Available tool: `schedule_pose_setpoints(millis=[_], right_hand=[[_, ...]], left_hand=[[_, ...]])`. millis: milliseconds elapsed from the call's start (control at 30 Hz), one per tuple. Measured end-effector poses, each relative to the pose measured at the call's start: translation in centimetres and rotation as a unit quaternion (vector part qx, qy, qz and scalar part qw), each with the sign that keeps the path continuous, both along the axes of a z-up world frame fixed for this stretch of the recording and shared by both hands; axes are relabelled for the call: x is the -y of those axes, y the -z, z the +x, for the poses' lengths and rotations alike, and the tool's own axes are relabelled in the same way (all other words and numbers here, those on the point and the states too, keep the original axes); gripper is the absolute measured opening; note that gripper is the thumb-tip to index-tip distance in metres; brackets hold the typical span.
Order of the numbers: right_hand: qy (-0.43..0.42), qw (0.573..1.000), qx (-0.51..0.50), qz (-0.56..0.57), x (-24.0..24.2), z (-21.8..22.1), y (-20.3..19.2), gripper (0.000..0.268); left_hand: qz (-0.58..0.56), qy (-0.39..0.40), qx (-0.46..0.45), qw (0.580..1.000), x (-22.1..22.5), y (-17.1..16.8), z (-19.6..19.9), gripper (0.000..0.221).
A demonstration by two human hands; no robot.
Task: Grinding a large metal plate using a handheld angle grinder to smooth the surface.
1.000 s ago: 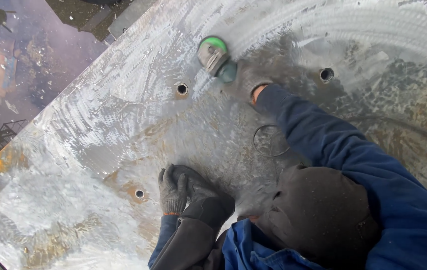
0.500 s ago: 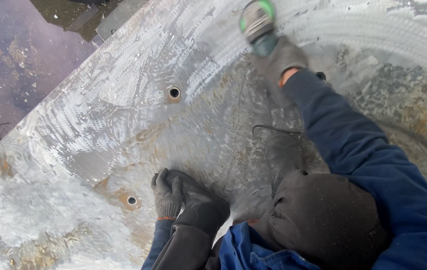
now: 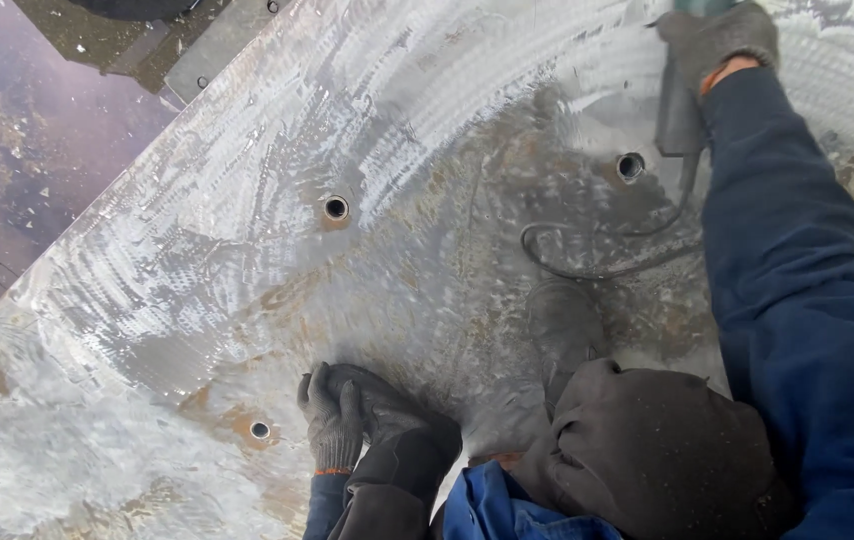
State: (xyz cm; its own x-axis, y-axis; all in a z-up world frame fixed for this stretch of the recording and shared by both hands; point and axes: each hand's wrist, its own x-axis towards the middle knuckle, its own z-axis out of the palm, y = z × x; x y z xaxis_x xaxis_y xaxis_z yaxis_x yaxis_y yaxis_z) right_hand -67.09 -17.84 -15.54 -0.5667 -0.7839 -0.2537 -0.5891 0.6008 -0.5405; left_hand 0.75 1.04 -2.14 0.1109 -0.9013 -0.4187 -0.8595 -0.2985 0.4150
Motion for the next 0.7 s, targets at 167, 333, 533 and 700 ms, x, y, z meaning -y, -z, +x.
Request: schedule_pose_setpoints(millis=[167,333,533,700], right_hand=[[0.021,1.000,-0.021,0.007,-0.1,-0.1,-2.0,0.064],[-0.083,0.978,0.023,0.190,3.9,17.1,-13.5,0.076],[-0.273,0.934,0.054,0.222,4.9,23.6,-13.8,0.084],[-0.048,0.985,0.090,0.142,0.2,8.4,-7.4,0.077]], left_hand=[[-0.024,0.008,0.003,1.000,-0.2,0.7,0.0,0.063],[0.018,-0.012,0.039,0.999,0.5,-0.6,-1.1,0.063],[0.033,-0.005,0.034,0.999,-0.3,-0.4,0.5,0.064],[0.015,-0.012,0.000,1.000,0.2,-0.5,0.1,0.062]])
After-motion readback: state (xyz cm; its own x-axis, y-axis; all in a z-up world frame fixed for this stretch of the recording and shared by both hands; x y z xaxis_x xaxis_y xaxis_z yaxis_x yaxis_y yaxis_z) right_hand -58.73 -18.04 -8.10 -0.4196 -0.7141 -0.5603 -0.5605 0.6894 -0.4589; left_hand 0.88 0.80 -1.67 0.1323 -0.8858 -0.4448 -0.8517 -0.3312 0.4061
